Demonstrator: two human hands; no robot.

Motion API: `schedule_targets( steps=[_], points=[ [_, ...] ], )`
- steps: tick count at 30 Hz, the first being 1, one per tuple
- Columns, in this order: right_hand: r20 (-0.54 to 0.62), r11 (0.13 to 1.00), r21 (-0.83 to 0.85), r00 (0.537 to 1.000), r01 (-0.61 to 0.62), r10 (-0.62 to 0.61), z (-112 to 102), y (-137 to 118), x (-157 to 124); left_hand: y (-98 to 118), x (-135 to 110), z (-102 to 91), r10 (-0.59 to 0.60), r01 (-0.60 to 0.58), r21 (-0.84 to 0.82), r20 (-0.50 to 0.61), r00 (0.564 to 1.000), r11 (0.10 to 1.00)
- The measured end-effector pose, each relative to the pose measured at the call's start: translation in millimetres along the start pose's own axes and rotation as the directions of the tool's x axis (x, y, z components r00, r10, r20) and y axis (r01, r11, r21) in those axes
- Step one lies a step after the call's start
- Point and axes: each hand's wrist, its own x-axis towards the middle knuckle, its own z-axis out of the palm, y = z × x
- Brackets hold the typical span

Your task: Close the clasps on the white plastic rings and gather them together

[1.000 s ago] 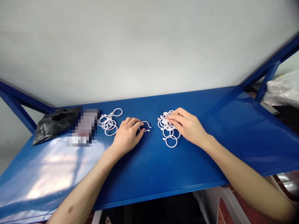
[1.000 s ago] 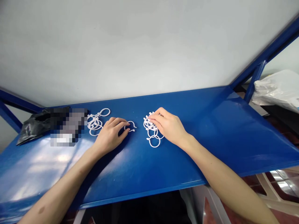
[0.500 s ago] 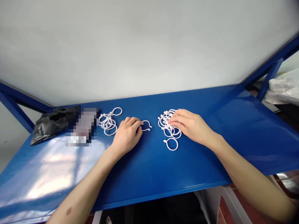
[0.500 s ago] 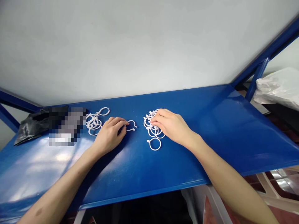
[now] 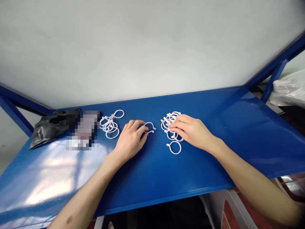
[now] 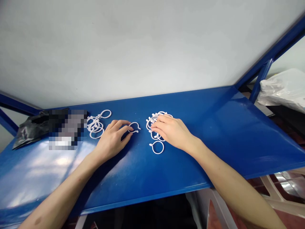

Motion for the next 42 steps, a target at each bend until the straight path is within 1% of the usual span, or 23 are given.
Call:
schedule_targets(
  steps=[2, 3, 5, 7, 9, 10, 12, 14, 16, 17, 19, 21, 22, 23, 25, 26, 27, 28, 31, 33, 35, 39, 42],
  points=[
    [-0.044, 1.000, -0.001, 0.999, 0.022, -0.022, 6.1, -5.0, -0.4, 2.7, 0.8, -1.7, 0.027, -0.029, -0.049, -0.030, 0.999, 0.998],
    [-0.060, 0.999, -0.001, 0.997, 0.038, -0.038, 9.0, -7.7, -0.8, 4.6, 1.2, -3.4, 0.034, -0.038, -0.103, -0.044, 0.998, 0.994],
    [-0.087, 0.998, 0.003, 0.994, 0.070, -0.070, 14.0, -13.3, -1.6, 9.4, 1.7, -8.0, 0.013, -0.027, -0.262, -0.056, 0.998, 0.965],
    [-0.119, 0.996, 0.022, 0.989, 0.088, -0.085, 17.8, -19.0, -2.0, 15.2, 1.5, -12.5, -0.050, 0.031, -0.432, -0.033, 0.998, 0.901],
    [-0.144, 0.994, 0.075, 0.987, 0.080, -0.068, 20.6, -24.8, -2.1, 21.4, 0.3, -14.9, -0.106, 0.088, -0.551, -0.002, 0.994, 0.830],
    [-0.153, 0.991, 0.115, 0.987, 0.071, -0.053, 21.9, -27.6, -2.1, 24.6, -0.6, -15.1, -0.114, 0.094, -0.590, 0.004, 0.993, 0.802],
    [-0.155, 0.980, 0.191, 0.987, 0.059, -0.029, 24.1, -32.8, -2.5, 31.0, -2.8, -13.4, -0.078, 0.052, -0.644, -0.011, 0.997, 0.763],
    [-0.158, 0.972, 0.223, 0.987, 0.072, -0.036, 25.9, -36.9, -3.4, 37.0, -4.9, -10.3, -0.014, -0.028, -0.654, -0.059, 0.998, 0.756],
    [-0.173, 0.973, 0.212, 0.983, 0.095, -0.058, 26.9, -39.1, -4.5, 41.5, -6.5, -7.7, 0.032, -0.097, -0.624, -0.115, 0.993, 0.775],
    [-0.183, 0.974, 0.202, 0.981, 0.100, -0.063, 26.9, -39.5, -4.9, 42.8, -7.1, -7.0, 0.036, -0.115, -0.599, -0.142, 0.989, 0.793],
    [-0.197, 0.978, 0.191, 0.979, 0.085, -0.047, 26.3, -39.3, -5.0, 43.4, -7.6, -6.7, -0.005, -0.111, -0.535, -0.210, 0.978, 0.838],
    [-0.182, 0.980, 0.190, 0.983, 0.062, -0.027, 24.9, -38.7, -4.2, 41.4, -7.8, -7.4, -0.046, -0.090, -0.456, -0.278, 0.960, 0.885],
    [-0.164, 0.980, 0.189, 0.986, 0.061, -0.030, 24.2, -38.5, -3.5, 39.8, -7.7, -7.8, -0.033, -0.099, -0.417, -0.298, 0.954, 0.904],
    [-0.148, 0.979, 0.189, 0.988, 0.071, -0.043, 23.6, -38.6, -2.9, 38.0, -7.6, -8.0, 0.009, -0.133, -0.388, -0.306, 0.952, 0.912],
    [-0.126, 0.977, 0.188, 0.989, 0.101, -0.078, 22.9, -39.1, -2.1, 34.8, -7.1, -8.2, 0.119, -0.230, -0.379, -0.293, 0.949, 0.896],
    [-0.126, 0.976, 0.189, 0.988, 0.110, -0.087, 23.0, -39.3, -2.1, 33.7, -6.7, -8.4, 0.154, -0.264, -0.393, -0.291, 0.944, 0.881],
    [-0.133, 0.975, 0.195, 0.987, 0.110, -0.085, 23.2, -39.3, -2.3, 32.9, -6.2, -8.8, 0.160, -0.274, -0.413, -0.289, 0.944, 0.869],
    [-0.146, 0.973, 0.209, 0.987, 0.102, -0.072, 23.6, -39.1, -2.7, 32.6, -5.6, -9.5, 0.139, -0.259, -0.434, -0.289, 0.947, 0.863],
    [-0.218, 0.953, 0.295, 0.976, 0.065, 0.001, 25.0, -37.3, -4.4, 33.9, -3.7, -12.7, 0.003, -0.145, -0.501, -0.273, 0.962, 0.853],
    [-0.248, 0.940, 0.336, 0.968, 0.053, 0.034, 25.8, -36.1, -4.8, 36.1, -2.9, -13.9, -0.078, -0.082, -0.559, -0.256, 0.963, 0.825],
    [-0.258, 0.939, 0.335, 0.966, 0.074, 0.016, 26.6, -35.8, -4.5, 39.4, -2.9, -13.2, -0.125, -0.053, -0.612, -0.246, 0.961, 0.789],
    [-0.248, 0.941, 0.304, 0.966, 0.149, -0.073, 27.9, -38.8, -3.3, 47.9, -5.8, -8.9, -0.213, 0.001, -0.694, -0.220, 0.952, 0.720],
    [-0.255, 0.947, 0.273, 0.962, 0.171, -0.100, 28.5, -42.0, -4.3, 53.9, -8.8, -6.9, -0.274, 0.045, -0.737, -0.193, 0.942, 0.674]
  ],
)
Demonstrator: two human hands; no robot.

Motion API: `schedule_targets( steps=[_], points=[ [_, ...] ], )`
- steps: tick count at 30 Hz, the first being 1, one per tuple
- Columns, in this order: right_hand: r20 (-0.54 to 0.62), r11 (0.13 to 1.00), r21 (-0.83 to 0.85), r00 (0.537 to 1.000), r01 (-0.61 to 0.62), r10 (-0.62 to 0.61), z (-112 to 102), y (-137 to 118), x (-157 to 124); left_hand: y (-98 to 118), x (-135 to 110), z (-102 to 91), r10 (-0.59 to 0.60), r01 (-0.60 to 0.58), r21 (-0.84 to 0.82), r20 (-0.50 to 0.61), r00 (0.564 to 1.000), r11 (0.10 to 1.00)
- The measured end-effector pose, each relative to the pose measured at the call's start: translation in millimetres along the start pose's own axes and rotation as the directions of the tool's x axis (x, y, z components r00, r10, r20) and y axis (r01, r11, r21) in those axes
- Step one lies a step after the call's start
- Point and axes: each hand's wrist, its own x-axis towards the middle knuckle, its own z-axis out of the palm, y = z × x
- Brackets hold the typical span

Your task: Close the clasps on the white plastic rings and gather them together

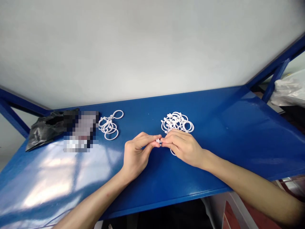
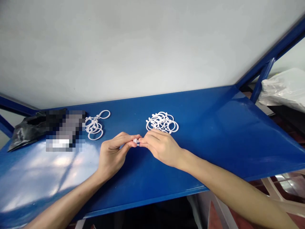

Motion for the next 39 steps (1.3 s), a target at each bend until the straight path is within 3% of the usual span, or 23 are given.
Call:
schedule_targets(
  steps=[8, 14, 20, 24, 27, 31, 33, 36, 39],
  points=[
    [0.086, 0.976, -0.197, 0.994, 0.089, -0.074, -0.9, -3.5, -7.9, -1.4, -8.5, 7.8, -0.025, 0.024, -0.047, -0.006, 1.000, 0.999],
    [0.082, 0.937, -0.321, 0.989, 0.140, -0.120, -2.4, -7.8, -7.4, -3.4, -12.3, 12.7, -0.032, 0.030, -0.070, -0.028, 0.999, 0.997],
    [0.060, 0.938, -0.301, 0.985, 0.171, -0.160, 3.1, -2.8, -4.5, -0.2, -9.6, 15.1, 0.074, -0.063, -0.147, 0.066, 0.995, 0.987],
    [0.034, 0.950, -0.278, 0.990, 0.143, -0.139, 4.7, 3.5, 0.4, -0.1, 5.4, 6.5, 0.142, -0.135, -0.065, 0.111, 0.984, 0.989],
    [0.053, 0.953, -0.300, 0.998, 0.051, -0.037, -5.3, 11.0, 3.3, -12.3, 21.0, -11.4, 0.136, -0.146, 0.158, 0.070, 0.988, 0.977],
    [0.066, 0.950, -0.292, 0.989, -0.109, 0.134, -21.0, 21.9, 2.3, -41.7, 38.2, -43.3, 0.091, -0.041, 0.590, -0.056, 0.994, 0.807],
    [0.121, 0.950, -0.290, 0.980, -0.118, 0.159, -22.9, 24.3, 0.7, -55.5, 42.5, -56.8, 0.036, 0.036, 0.727, -0.084, 0.996, 0.686],
    [0.198, 0.943, -0.323, 0.969, -0.075, 0.145, -19.7, 24.0, -1.0, -70.4, 43.2, -70.2, -0.065, 0.115, 0.847, -0.095, 0.993, 0.519],
    [0.227, 0.921, -0.383, 0.959, -0.071, 0.168, -16.2, 23.6, -1.1, -79.6, 41.0, -76.7, -0.144, 0.126, 0.886, -0.068, 0.987, 0.446]
  ],
)
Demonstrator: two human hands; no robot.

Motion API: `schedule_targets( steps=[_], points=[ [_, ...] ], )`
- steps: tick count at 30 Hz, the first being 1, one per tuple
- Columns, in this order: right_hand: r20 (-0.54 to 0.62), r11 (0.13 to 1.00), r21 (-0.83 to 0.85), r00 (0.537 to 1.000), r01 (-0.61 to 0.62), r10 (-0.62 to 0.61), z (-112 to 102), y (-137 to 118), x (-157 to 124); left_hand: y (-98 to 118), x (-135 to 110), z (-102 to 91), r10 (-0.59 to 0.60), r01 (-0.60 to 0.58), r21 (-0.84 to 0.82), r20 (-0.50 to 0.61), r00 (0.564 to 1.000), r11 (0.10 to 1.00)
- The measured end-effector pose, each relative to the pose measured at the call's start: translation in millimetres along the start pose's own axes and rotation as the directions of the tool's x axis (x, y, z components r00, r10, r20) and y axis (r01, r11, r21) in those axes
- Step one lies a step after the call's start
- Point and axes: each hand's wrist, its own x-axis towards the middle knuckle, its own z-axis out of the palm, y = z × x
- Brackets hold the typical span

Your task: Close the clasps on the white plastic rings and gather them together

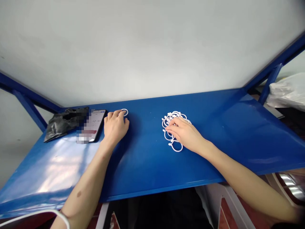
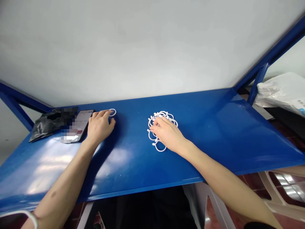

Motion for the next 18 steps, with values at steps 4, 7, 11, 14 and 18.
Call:
schedule_targets(
  steps=[4, 7, 11, 14, 18],
  points=[
    [-0.007, 0.999, -0.041, 0.999, -0.035, 0.034, 0.2, 0.5, 0.4, -4.9, -0.5, 3.4, 0.016, -0.018, 0.037, 0.063, 0.998, 0.999],
    [-0.043, 1.000, -0.014, 0.999, -0.023, 0.022, -1.5, -0.8, 0.2, -4.4, 0.0, 2.4, 0.019, -0.022, 0.044, 0.063, 0.998, 0.999],
    [-0.106, 1.000, 0.020, 0.994, 0.014, -0.012, -3.8, -5.1, 0.1, 2.7, 1.5, -3.4, 0.027, -0.026, -0.020, 0.028, 0.999, 0.999],
    [-0.132, 0.998, 0.043, 0.991, 0.038, -0.032, -3.7, -8.8, 0.1, 14.2, 1.3, -12.3, 0.014, -0.025, -0.195, -0.055, 0.998, 0.981],
    [-0.156, 0.993, 0.104, 0.987, 0.063, -0.046, -1.0, -14.6, 0.2, 33.8, -5.9, -25.4, 0.131, -0.200, -0.357, -0.208, 0.969, 0.912]
  ],
)
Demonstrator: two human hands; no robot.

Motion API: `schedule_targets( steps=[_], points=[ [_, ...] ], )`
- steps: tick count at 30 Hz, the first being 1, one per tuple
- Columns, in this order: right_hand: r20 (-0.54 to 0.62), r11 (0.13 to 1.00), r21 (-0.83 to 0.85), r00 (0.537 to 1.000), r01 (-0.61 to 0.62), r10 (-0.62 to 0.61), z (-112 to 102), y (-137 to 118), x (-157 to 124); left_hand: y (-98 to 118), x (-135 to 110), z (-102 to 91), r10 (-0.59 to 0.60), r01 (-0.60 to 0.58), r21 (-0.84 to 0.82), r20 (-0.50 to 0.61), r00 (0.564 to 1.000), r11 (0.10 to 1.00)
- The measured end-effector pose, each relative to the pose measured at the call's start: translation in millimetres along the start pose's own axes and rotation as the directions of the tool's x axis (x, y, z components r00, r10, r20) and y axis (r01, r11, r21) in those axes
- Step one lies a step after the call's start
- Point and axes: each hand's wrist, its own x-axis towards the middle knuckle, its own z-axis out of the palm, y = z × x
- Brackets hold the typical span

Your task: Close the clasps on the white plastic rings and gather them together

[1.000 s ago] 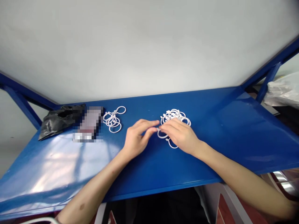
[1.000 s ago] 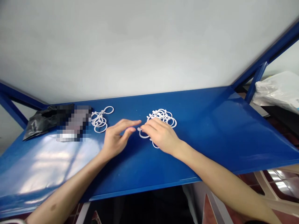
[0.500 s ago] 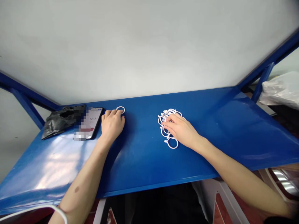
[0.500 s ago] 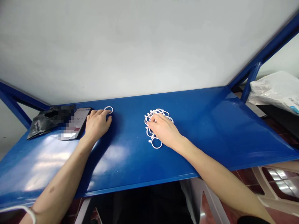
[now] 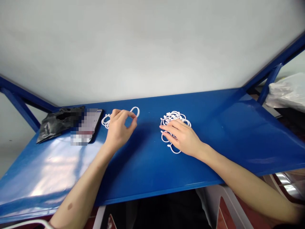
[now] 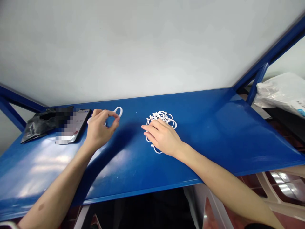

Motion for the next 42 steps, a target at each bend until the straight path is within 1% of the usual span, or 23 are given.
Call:
schedule_targets(
  steps=[1, 2, 3, 5, 6, 8, 10, 11, 13, 14, 15, 17, 18, 19, 20, 22, 24, 27, 31, 34, 38, 40, 42],
  points=[
    [-0.008, 1.000, 0.022, 1.000, -0.003, 0.003, 1.0, -1.4, -0.1, 6.0, -2.0, -0.6, 0.103, -0.103, -0.012, -0.013, 0.995, 0.995],
    [-0.014, 0.999, 0.046, 1.000, -0.011, 0.012, 2.0, -2.6, -0.4, 11.9, -4.6, -0.7, 0.221, -0.221, -0.025, -0.010, 0.975, 0.975],
    [-0.019, 0.997, 0.072, 0.999, -0.026, 0.027, 2.9, -3.8, -0.7, 17.4, -7.6, -0.6, 0.333, -0.333, -0.039, -0.002, 0.943, 0.942],
    [-0.026, 0.988, 0.136, 0.997, -0.066, 0.070, 4.4, -5.5, -1.4, 27.4, -13.7, 0.2, 0.498, -0.496, -0.066, 0.031, 0.867, 0.866],
    [-0.024, 0.981, 0.171, 0.995, -0.094, 0.100, 5.1, -6.1, -1.8, 31.6, -16.6, 0.5, 0.549, -0.545, -0.078, 0.043, 0.835, 0.835],
    [-0.025, 0.963, 0.233, 0.989, -0.136, 0.146, 6.4, -6.7, -2.3, 38.3, -20.8, 0.9, 0.607, -0.601, -0.097, 0.068, 0.792, 0.794],
    [-0.038, 0.948, 0.282, 0.985, -0.149, 0.167, 7.5, -6.7, -2.2, 42.3, -23.2, 1.5, 0.633, -0.625, -0.102, 0.083, 0.770, 0.774],
    [-0.052, 0.942, 0.300, 0.984, -0.149, 0.172, 7.9, -6.7, -2.0, 43.5, -23.9, 2.2, 0.637, -0.629, -0.104, 0.081, 0.767, 0.771],
    [-0.091, 0.937, 0.321, 0.980, -0.141, 0.178, 8.3, -6.7, -1.6, 44.9, -24.9, 4.7, 0.620, -0.610, -0.133, 0.053, 0.783, 0.781],
    [-0.111, 0.936, 0.323, 0.977, -0.138, 0.182, 8.3, -6.9, -1.5, 45.4, -25.5, 6.3, 0.592, -0.580, -0.166, 0.027, 0.805, 0.797],
    [-0.131, 0.938, 0.319, 0.975, -0.132, 0.182, 8.2, -7.2, -1.4, 46.0, -26.1, 7.9, 0.541, -0.531, -0.204, -0.008, 0.841, 0.822],
    [-0.161, 0.948, 0.299, 0.974, -0.108, 0.161, 8.1, -7.9, -1.8, 47.5, -27.1, 10.4, 0.385, -0.386, -0.280, -0.061, 0.921, 0.879],
    [-0.173, 0.953, 0.290, 0.974, -0.091, 0.145, 8.2, -8.4, -2.2, 48.3, -27.3, 11.2, 0.313, -0.316, -0.314, -0.060, 0.948, 0.895],
    [-0.181, 0.956, 0.283, 0.975, -0.072, 0.127, 8.5, -8.9, -2.5, 49.2, -27.4, 11.7, 0.266, -0.265, -0.345, -0.047, 0.963, 0.900],
    [-0.187, 0.959, 0.280, 0.976, -0.052, 0.108, 8.8, -9.5, -2.9, 50.1, -27.2, 11.9, 0.248, -0.240, -0.376, -0.027, 0.968, 0.895],
    [-0.194, 0.959, 0.283, 0.978, -0.021, 0.079, 9.9, -10.7, -3.1, 51.9, -26.8, 12.3, 0.271, -0.239, -0.441, 0.010, 0.962, 0.865],
    [-0.188, 0.955, 0.295, 0.980, -0.002, 0.060, 10.9, -12.2, -2.7, 53.8, -27.2, 13.0, 0.278, -0.241, -0.486, 0.004, 0.961, 0.840],
    [-0.181, 0.950, 0.310, 0.983, 0.019, 0.040, 11.3, -14.4, -2.1, 56.9, -30.5, 14.5, 0.261, -0.236, -0.487, -0.018, 0.965, 0.841],
    [-0.146, 0.941, 0.338, 0.989, 0.011, 0.040, 11.0, -16.9, -4.7, 60.3, -37.7, 16.4, 0.278, -0.287, -0.441, -0.086, 0.957, 0.851],
    [-0.126, 0.946, 0.323, 0.992, 0.031, 0.010, 12.7, -16.7, -7.1, 61.1, -39.9, 17.0, 0.331, -0.347, -0.378, -0.109, 0.937, 0.858],
    [-0.173, 0.971, 0.227, 0.984, 0.082, -0.043, 13.0, -12.9, -2.1, 58.3, -33.7, 15.8, 0.387, -0.383, -0.350, -0.062, 0.920, 0.855],
    [-0.200, 0.985, 0.163, 0.980, 0.054, -0.020, 10.4, -9.2, 2.7, 52.8, -27.6, 15.4, 0.401, -0.387, -0.309, -0.019, 0.916, 0.869],
    [-0.213, 0.995, 0.104, 0.977, -0.005, 0.027, 7.3, -4.1, 6.0, 42.7, -20.8, 15.2, 0.386, -0.376, -0.200, 0.015, 0.922, 0.905]
  ],
)
